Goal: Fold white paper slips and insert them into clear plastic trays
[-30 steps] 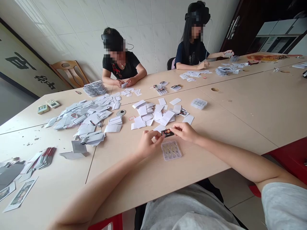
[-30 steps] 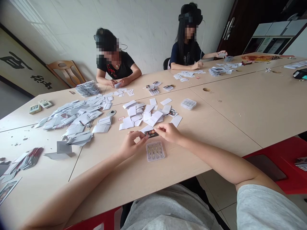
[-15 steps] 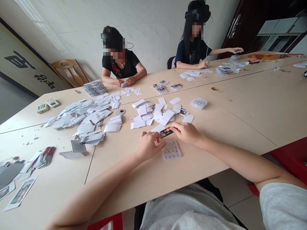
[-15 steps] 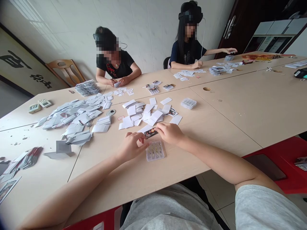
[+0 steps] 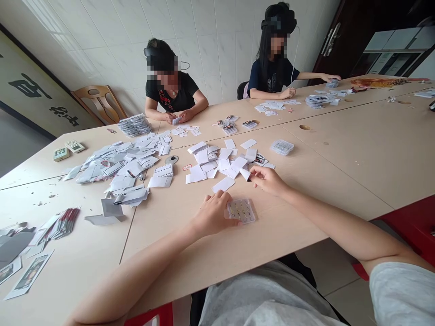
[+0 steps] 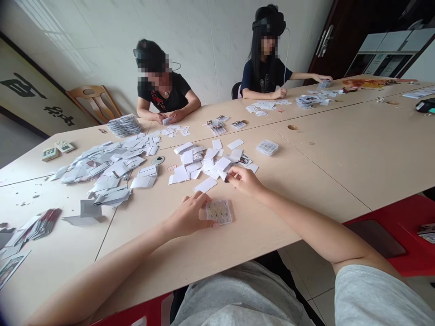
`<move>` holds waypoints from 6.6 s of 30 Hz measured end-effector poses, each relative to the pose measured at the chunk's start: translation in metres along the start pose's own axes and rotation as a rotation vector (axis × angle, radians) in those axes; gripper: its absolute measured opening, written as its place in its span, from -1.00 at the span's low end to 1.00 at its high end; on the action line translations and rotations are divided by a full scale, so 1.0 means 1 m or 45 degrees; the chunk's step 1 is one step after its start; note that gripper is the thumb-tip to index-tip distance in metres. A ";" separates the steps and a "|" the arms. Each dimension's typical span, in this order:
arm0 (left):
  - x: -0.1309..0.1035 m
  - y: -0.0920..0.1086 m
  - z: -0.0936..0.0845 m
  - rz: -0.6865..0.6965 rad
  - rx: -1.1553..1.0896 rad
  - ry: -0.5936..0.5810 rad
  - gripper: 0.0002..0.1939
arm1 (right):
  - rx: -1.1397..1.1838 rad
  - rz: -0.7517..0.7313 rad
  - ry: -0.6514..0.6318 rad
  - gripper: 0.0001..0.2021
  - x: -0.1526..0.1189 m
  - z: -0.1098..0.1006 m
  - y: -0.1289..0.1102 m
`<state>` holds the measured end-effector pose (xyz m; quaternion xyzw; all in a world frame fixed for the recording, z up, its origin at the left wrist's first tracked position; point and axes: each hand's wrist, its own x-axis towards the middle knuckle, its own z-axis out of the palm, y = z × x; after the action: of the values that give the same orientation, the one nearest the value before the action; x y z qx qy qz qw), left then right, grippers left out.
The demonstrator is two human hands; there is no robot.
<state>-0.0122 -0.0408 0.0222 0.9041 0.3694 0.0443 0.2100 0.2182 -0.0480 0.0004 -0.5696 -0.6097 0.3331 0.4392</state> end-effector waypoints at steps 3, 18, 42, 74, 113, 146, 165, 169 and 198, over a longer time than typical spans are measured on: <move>0.002 -0.002 0.002 -0.011 -0.016 0.126 -0.45 | 0.102 0.101 -0.134 -0.71 -0.002 0.000 -0.003; 0.007 -0.007 0.007 -0.021 -0.016 0.442 -0.38 | 0.090 0.025 -0.282 -0.70 -0.016 0.021 -0.007; 0.011 -0.004 -0.005 -0.234 -0.513 0.415 -0.80 | -0.053 -0.124 -0.173 -0.65 -0.018 0.024 -0.007; 0.018 -0.011 0.012 -0.209 -0.713 0.526 -0.72 | -0.130 -0.193 -0.113 -0.71 -0.016 0.025 -0.007; 0.012 0.002 0.013 -0.169 -0.613 0.567 -0.74 | -0.289 -0.435 -0.009 -0.70 -0.017 0.028 -0.009; 0.014 0.003 0.013 -0.201 -0.581 0.567 -0.73 | -0.299 -0.452 -0.015 -0.71 -0.017 0.028 -0.011; 0.014 0.003 0.013 -0.209 -0.595 0.575 -0.74 | -0.296 -0.438 0.028 -0.67 -0.017 0.030 -0.014; 0.014 0.003 0.013 -0.207 -0.608 0.571 -0.75 | -0.275 -0.384 0.015 -0.67 -0.017 0.030 -0.014; 0.019 -0.010 0.016 -0.274 -0.812 0.544 -0.73 | 0.355 -0.068 -0.315 -0.59 -0.014 0.025 -0.002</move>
<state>-0.0009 -0.0267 0.0021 0.7202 0.4651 0.3214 0.4020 0.1945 -0.0596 -0.0099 -0.4416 -0.6219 0.4700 0.4443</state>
